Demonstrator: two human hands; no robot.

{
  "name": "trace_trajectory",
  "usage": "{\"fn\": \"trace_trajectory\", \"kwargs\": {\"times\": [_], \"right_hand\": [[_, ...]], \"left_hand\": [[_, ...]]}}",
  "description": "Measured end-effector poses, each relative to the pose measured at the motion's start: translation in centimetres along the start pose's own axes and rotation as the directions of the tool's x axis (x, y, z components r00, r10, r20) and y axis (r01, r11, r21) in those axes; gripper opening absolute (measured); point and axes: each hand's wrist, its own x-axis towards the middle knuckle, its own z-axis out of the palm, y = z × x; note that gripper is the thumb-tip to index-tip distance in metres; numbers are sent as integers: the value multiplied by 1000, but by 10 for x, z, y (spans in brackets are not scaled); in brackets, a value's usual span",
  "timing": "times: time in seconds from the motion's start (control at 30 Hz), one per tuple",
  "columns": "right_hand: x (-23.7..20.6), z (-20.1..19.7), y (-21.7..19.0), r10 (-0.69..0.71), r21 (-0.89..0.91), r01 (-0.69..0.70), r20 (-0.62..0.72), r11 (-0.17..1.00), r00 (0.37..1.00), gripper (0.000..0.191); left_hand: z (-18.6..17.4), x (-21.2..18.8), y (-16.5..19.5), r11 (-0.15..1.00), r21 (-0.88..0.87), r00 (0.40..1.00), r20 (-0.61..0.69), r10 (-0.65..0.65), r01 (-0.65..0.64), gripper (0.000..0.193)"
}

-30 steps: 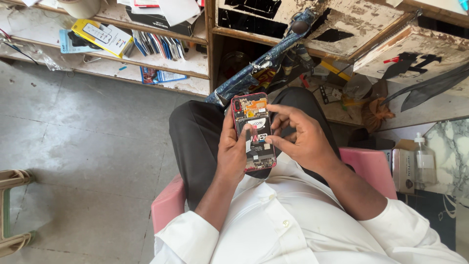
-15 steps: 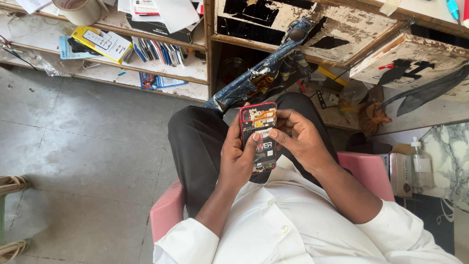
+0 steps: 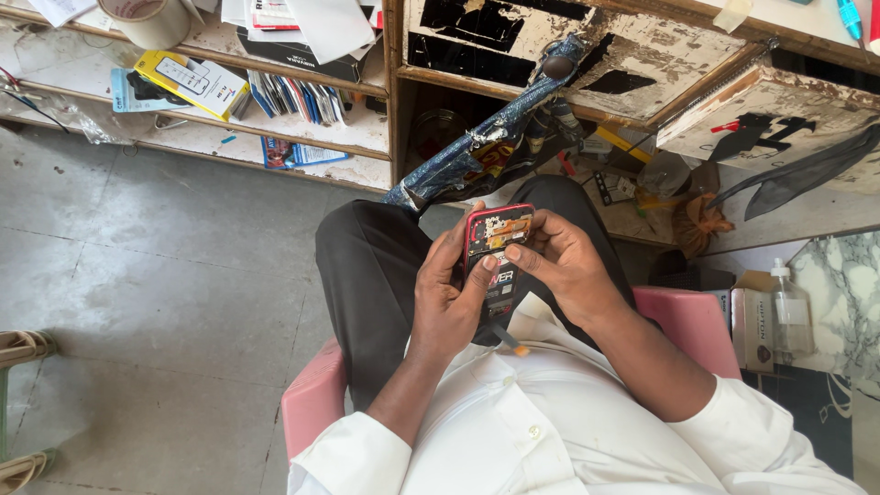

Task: The person holds a disassembled smartphone and manipulates internal components, including the battery and circuit board. They repeatedly open and close the device, adjust parts with their fingers, and place the phone on a workbench.

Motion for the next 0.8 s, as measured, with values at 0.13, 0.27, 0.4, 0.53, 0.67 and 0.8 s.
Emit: {"fn": "trace_trajectory", "kwargs": {"times": [0.13,0.27,0.4,0.53,0.67,0.8], "right_hand": [[0,-1,0,-2,33,2,4,999,1000,28],[0,1,-3,2,48,-3,24,999,1000,32],[1,4,-7,87,28,-89,93,996,992,46],[2,6,-7,126,4,-127,114,992,985,53],[5,1,-10,74,22,-74,20,997,997,52],[6,-6,-15,27,-20,-28,-40,999,999,49]], "left_hand": [[1,-1,-5,998,-60,999,13,-32,32,51],[3,-1,-18,977,-212,1000,17,-19,23,55],[2,3,-34,916,-374,988,9,-153,145,61],[-1,7,-41,902,-417,992,5,-124,115,64],[-7,5,-35,810,-545,976,92,-198,216,68],[-11,7,-29,724,-625,957,184,-225,290,69]]}}
